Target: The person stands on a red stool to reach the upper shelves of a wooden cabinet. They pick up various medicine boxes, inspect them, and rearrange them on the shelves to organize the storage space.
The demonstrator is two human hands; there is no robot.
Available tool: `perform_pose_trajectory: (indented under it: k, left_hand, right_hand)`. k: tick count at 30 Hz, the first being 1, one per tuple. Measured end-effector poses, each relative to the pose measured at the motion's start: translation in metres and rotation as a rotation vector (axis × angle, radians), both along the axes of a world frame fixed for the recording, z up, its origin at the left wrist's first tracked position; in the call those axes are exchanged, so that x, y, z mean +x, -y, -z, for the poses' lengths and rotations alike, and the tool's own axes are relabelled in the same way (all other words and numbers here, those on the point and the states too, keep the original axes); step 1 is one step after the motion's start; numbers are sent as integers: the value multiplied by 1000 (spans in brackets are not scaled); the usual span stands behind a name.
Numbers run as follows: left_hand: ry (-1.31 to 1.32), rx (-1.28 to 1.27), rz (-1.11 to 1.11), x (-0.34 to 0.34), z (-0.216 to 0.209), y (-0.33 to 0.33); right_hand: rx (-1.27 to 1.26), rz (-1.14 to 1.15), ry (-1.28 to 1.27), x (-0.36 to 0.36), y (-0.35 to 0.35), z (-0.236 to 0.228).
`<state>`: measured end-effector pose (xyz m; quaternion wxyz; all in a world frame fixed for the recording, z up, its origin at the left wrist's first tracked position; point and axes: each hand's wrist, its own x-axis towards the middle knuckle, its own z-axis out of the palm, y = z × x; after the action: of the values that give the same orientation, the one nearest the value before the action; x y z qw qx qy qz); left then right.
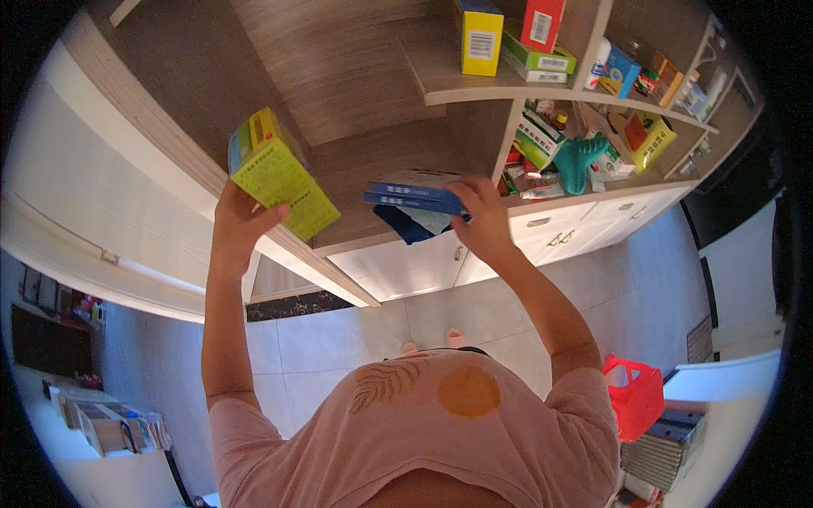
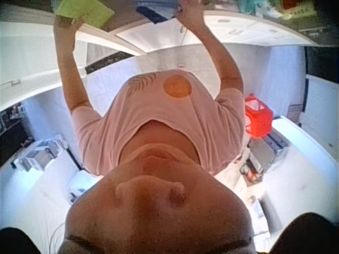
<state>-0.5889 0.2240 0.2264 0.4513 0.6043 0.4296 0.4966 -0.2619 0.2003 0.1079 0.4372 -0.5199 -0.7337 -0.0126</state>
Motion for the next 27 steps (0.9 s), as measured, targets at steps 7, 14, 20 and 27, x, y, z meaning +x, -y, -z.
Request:
perform_pose_trajectory:
  k: [7, 14, 20, 27]
  left_hand:
    - [92, -50, -133, -9, 17, 52]
    - [182, -57, -144, -12, 4, 78]
    - [288, 4, -28, -36, -3, 75]
    - [307, -9, 170, -41, -6, 46]
  right_hand:
    - [-76, -28, 224, -62, -111, 19]
    - [-172, -61, 403, -124, -183, 70]
    - [-503, -589, -44, -163, -143, 42]
    - [-1387, -1456, -1211, -119, -38, -82]
